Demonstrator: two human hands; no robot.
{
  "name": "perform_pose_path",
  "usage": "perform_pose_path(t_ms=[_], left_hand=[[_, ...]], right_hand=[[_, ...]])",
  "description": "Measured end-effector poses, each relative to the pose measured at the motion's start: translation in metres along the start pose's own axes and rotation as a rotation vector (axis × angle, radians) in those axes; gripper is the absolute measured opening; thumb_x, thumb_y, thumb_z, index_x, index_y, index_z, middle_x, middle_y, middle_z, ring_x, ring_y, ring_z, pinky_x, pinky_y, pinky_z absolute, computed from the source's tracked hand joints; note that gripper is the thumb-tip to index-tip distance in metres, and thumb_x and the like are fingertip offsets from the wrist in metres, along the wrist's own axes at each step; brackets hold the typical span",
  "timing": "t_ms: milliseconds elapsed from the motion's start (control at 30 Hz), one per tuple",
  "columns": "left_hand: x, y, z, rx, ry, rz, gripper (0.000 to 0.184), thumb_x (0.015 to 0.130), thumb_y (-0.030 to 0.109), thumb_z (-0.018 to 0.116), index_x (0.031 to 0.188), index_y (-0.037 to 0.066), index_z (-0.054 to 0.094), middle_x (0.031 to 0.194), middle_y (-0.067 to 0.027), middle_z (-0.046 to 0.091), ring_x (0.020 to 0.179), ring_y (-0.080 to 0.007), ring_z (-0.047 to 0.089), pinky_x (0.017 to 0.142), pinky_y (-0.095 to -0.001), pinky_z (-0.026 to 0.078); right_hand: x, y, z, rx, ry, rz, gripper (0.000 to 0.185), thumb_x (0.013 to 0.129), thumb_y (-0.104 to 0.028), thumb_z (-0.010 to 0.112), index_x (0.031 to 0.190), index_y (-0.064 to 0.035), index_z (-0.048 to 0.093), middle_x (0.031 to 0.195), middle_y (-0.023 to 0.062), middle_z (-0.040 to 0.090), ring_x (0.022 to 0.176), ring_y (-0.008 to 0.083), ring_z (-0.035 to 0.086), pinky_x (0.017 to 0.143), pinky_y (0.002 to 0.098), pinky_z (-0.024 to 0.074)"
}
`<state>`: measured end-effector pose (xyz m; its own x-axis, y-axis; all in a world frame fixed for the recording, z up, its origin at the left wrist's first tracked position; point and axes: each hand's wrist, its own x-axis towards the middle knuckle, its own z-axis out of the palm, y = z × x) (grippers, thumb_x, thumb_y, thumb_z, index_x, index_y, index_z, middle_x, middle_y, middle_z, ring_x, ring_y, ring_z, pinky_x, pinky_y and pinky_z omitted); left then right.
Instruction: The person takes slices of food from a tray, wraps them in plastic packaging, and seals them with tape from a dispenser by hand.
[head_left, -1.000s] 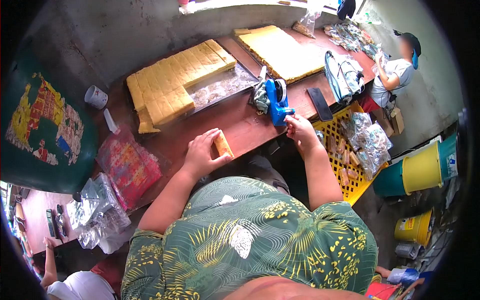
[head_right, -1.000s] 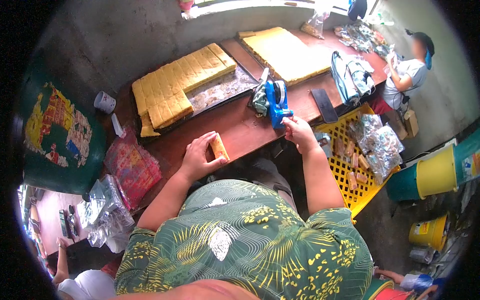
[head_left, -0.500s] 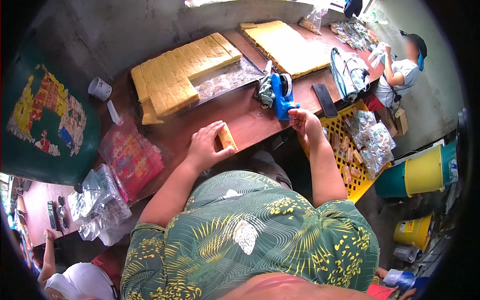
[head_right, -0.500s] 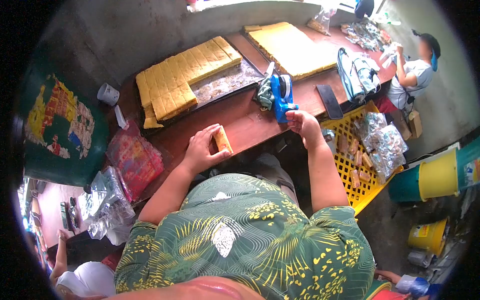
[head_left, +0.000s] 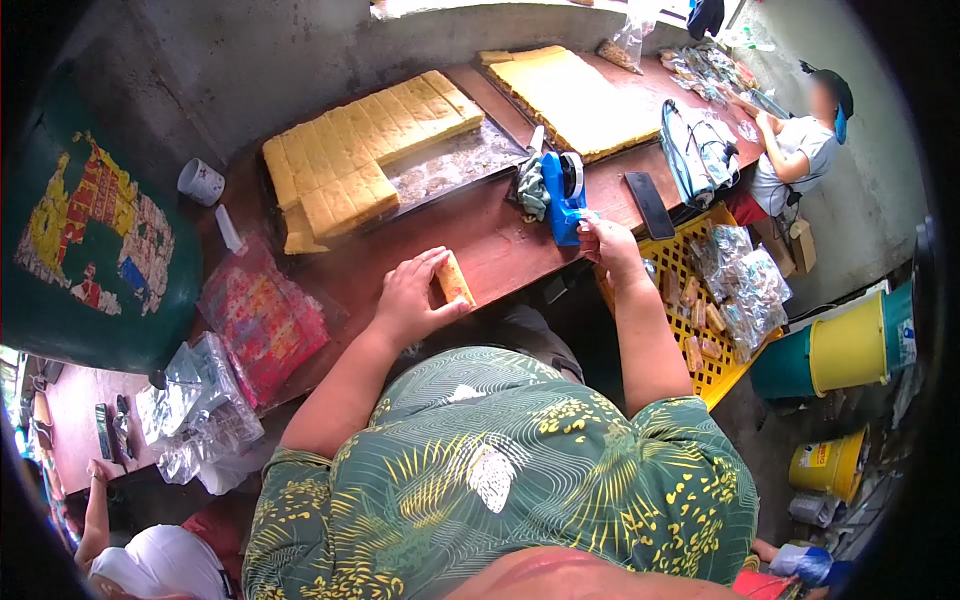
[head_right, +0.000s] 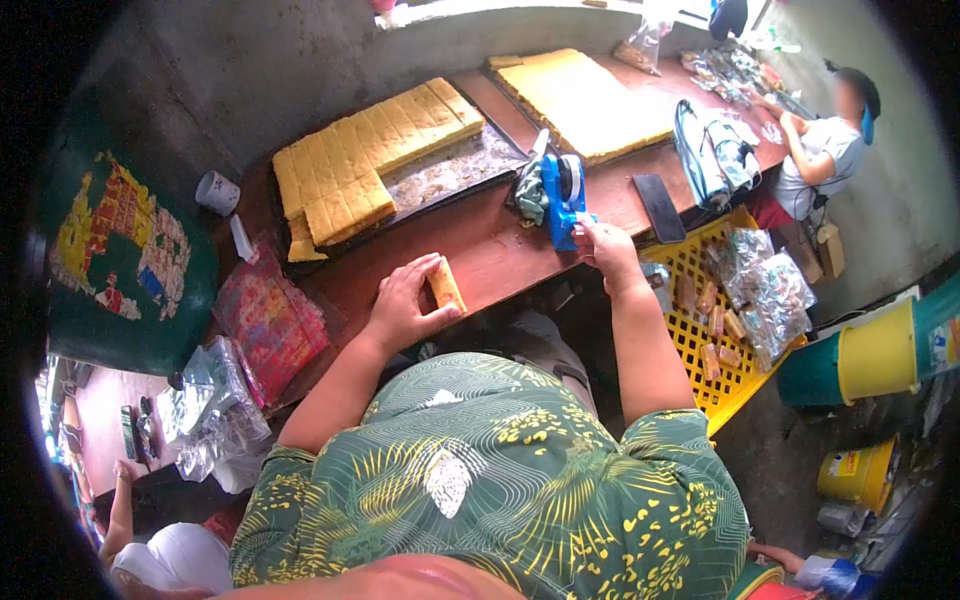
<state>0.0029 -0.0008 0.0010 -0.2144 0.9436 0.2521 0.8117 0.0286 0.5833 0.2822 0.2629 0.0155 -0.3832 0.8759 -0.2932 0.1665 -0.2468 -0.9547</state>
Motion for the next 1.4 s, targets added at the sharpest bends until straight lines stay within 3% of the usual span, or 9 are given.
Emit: perform_pose_path(t_ms=[100,400,533,1033,1133,1400], left_hand=[[0.000,0.001,0.000,-0.006,-0.005,-0.005,0.084,0.079,0.060,0.079,0.142,0.009,0.056,0.151,-0.0088,0.054,0.138,-0.0304,0.050,0.114,-0.0468,0.036],[0.000,0.000,0.000,-0.005,0.009,0.011,0.085,0.078,0.060,0.079,0.142,0.009,0.056,0.151,-0.0088,0.055,0.137,-0.0303,0.051,0.114,-0.0467,0.037],[-0.004,-0.002,0.003,-0.008,0.002,0.010,0.085,0.079,0.061,0.078,0.142,0.009,0.056,0.150,-0.0087,0.055,0.137,-0.0303,0.051,0.114,-0.0466,0.037],[-0.001,-0.003,0.002,0.001,-0.019,0.015,0.085,0.083,0.060,0.074,0.147,0.009,0.052,0.154,-0.0087,0.051,0.140,-0.0290,0.047,0.116,-0.0459,0.033],[-0.001,-0.003,0.002,0.007,-0.005,0.028,0.084,0.083,0.059,0.074,0.145,0.007,0.053,0.153,-0.0105,0.052,0.140,-0.0302,0.048,0.116,-0.0462,0.034],[-0.001,-0.003,0.003,0.023,-0.006,0.026,0.082,0.084,0.059,0.074,0.144,0.006,0.054,0.153,-0.0098,0.052,0.139,-0.0302,0.048,0.116,-0.0454,0.033]], right_hand=[[0.003,0.011,-0.005,0.022,-0.079,-0.075,0.024,0.096,-0.037,0.073,0.092,-0.0130,0.072,0.082,-0.0041,0.066,0.072,0.0070,0.057,0.068,0.0242,0.0446],[-0.008,0.010,-0.010,-0.181,-0.109,-0.105,0.021,0.096,-0.029,0.074,0.095,-0.0083,0.069,0.084,-0.0024,0.065,0.074,0.0074,0.056,0.069,0.0240,0.0442],[-0.008,0.013,-0.009,-0.184,-0.135,-0.296,0.014,0.099,-0.016,0.070,0.097,-0.0023,0.068,0.086,-0.0022,0.065,0.079,0.0068,0.057,0.074,0.0244,0.0471],[-0.006,0.017,-0.009,-0.052,-0.139,-0.408,0.010,0.104,-0.014,0.065,0.098,-0.0063,0.065,0.084,-0.0074,0.058,0.076,0.0027,0.049,0.071,0.0205,0.0420],[-0.001,0.016,-0.015,-0.056,-0.201,-0.423,0.008,0.105,-0.016,0.064,0.103,-0.0079,0.063,0.091,-0.0046,0.061,0.083,0.0040,0.054,0.079,0.0214,0.0460],[-0.011,0.014,-0.007,0.078,-0.200,-0.413,0.006,0.104,-0.013,0.065,0.100,-0.0089,0.062,0.090,-0.0063,0.058,0.082,0.0031,0.050,0.076,0.0204,0.0418]])
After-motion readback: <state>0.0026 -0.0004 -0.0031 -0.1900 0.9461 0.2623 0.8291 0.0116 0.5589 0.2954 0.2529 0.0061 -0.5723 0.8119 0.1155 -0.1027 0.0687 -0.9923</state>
